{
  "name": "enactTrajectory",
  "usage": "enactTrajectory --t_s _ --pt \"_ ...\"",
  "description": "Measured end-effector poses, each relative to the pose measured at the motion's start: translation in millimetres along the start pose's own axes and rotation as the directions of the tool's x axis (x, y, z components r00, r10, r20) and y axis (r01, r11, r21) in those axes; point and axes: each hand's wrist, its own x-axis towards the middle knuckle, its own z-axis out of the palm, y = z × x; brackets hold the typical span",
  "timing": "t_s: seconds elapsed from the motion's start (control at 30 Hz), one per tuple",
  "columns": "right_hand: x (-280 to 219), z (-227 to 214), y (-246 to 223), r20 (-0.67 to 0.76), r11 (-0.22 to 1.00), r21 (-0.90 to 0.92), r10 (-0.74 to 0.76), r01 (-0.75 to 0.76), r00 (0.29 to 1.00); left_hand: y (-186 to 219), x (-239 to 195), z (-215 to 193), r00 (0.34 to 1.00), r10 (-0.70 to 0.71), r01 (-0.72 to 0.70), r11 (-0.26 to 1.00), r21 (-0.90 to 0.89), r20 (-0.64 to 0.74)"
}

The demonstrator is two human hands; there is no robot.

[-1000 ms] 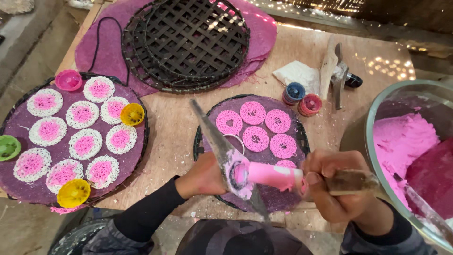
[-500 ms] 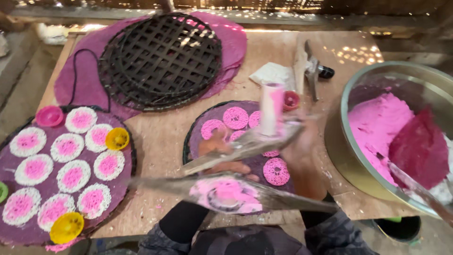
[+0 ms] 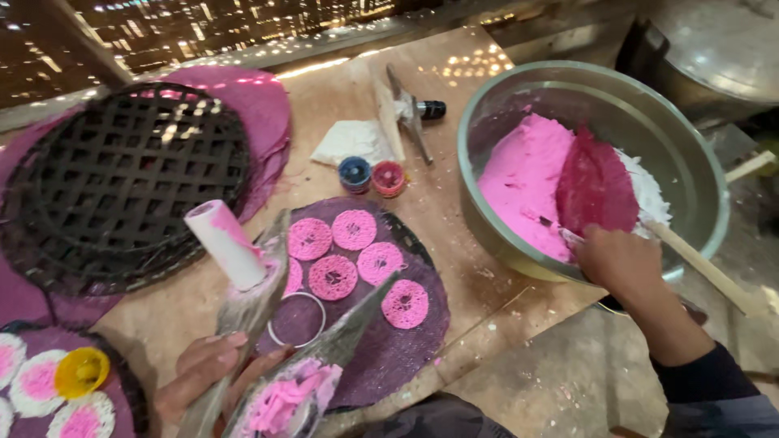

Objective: The person scoops pink dough from a large metal bowl using a spoon and applies it to a wooden tool. They then use the tool to press the dough into circular molds on a purple mat, creating pink circular patterns. The person repeats this process multiple times, filling several molds on the mat.

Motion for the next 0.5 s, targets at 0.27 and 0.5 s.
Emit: enactTrajectory --t_s 0.27,0.5 --pt "-10.4 -76.3 49.9 0.162 0.974 -0.214 -0.040 0.074 0.986 -14.9 25.9 -18.7 0.987 -0.124 0.106 0.981 0.162 0.105" --pt "157.3 5.6 9.1 -0.163 0.919 -0.188 -0.376 0.346 0.912 -46.5 -19.2 9.4 0.975 -0.195 0.217 0.942 0.256 -0.110"
